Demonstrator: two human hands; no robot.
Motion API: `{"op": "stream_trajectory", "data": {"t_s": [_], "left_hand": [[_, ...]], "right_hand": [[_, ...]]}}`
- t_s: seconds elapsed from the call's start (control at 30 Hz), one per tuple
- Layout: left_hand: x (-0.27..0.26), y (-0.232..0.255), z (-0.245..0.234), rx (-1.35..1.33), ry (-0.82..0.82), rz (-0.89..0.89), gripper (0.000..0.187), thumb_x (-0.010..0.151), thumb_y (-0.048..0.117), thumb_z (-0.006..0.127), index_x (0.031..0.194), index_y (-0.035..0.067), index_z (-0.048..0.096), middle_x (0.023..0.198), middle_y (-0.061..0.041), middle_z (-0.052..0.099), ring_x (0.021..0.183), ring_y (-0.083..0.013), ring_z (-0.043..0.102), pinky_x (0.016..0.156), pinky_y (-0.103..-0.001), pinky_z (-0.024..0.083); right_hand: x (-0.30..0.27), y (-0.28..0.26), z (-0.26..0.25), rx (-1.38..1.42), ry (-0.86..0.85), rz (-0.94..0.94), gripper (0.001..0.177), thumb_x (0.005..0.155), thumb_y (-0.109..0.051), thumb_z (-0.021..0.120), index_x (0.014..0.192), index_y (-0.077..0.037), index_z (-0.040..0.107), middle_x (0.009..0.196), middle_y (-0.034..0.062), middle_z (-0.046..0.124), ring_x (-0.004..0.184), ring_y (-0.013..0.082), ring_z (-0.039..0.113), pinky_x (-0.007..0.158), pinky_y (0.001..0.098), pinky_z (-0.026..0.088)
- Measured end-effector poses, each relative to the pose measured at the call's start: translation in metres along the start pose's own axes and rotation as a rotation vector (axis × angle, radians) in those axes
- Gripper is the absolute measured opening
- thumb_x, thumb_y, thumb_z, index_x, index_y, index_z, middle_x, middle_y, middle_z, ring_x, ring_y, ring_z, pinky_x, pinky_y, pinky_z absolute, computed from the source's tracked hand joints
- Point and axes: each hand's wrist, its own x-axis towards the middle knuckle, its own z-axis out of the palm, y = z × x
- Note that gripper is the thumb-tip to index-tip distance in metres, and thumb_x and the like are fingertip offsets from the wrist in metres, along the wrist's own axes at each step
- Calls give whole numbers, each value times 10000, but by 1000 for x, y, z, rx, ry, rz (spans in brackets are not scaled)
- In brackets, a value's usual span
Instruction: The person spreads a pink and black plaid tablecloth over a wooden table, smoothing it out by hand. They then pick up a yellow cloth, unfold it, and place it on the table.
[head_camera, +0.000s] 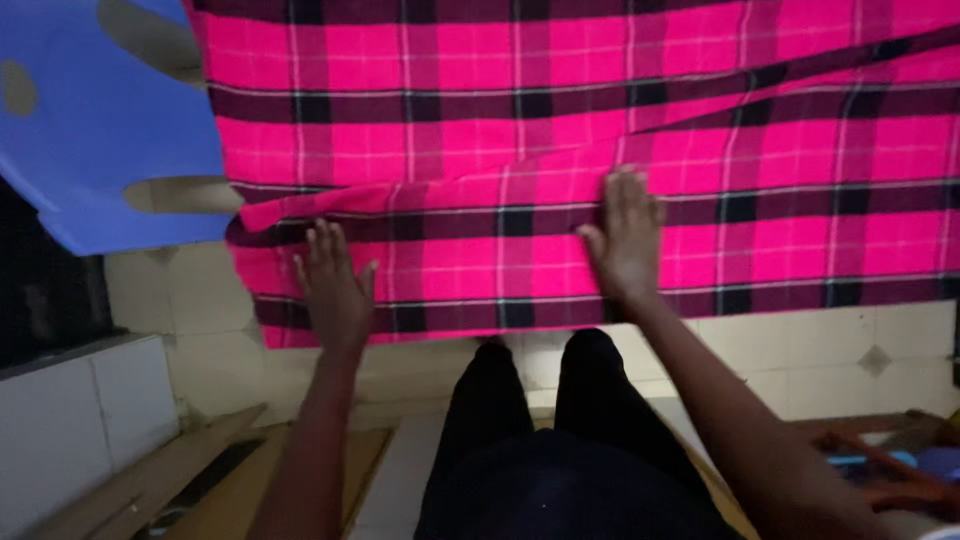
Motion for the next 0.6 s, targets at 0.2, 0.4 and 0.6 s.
{"op": "stream_trajectory", "data": {"t_s": [0.2, 0.4, 0.6], "left_hand": [[-26, 67, 29, -123, -299, 166, 721, 1023, 316, 486, 1667, 107, 241, 1747, -141, 231, 1578, -305, 232, 1319, -495, 162], [-53, -4, 8, 14, -227, 102, 822, 986, 575, 543, 1637, 208, 199, 1730, -112, 113, 1598, -313, 84, 1283, -584, 71], [-73, -109, -2, -215, 186, -442, 540, 1051, 304, 683, 1489, 45, 502, 1455, -258, 527, 1340, -411, 492, 1105, -539, 415]], "right_hand": [[-35, -114, 50, -345, -321, -260, 832, 1027, -630, 231, 1632, -142, -66, 1715, 93, -108, 1578, 243, -88, 1241, 506, -106], [-38, -54, 53, -388, -239, -180, 810, 1025, -620, 195, 1624, -147, -78, 1706, 79, -137, 1575, 236, -117, 1230, 468, -130], [-37, -14, 44, -157, 10, -95, 762, 1078, -544, 353, 1657, -102, 131, 1721, 177, 98, 1590, 358, 101, 1266, 556, 42]]}}
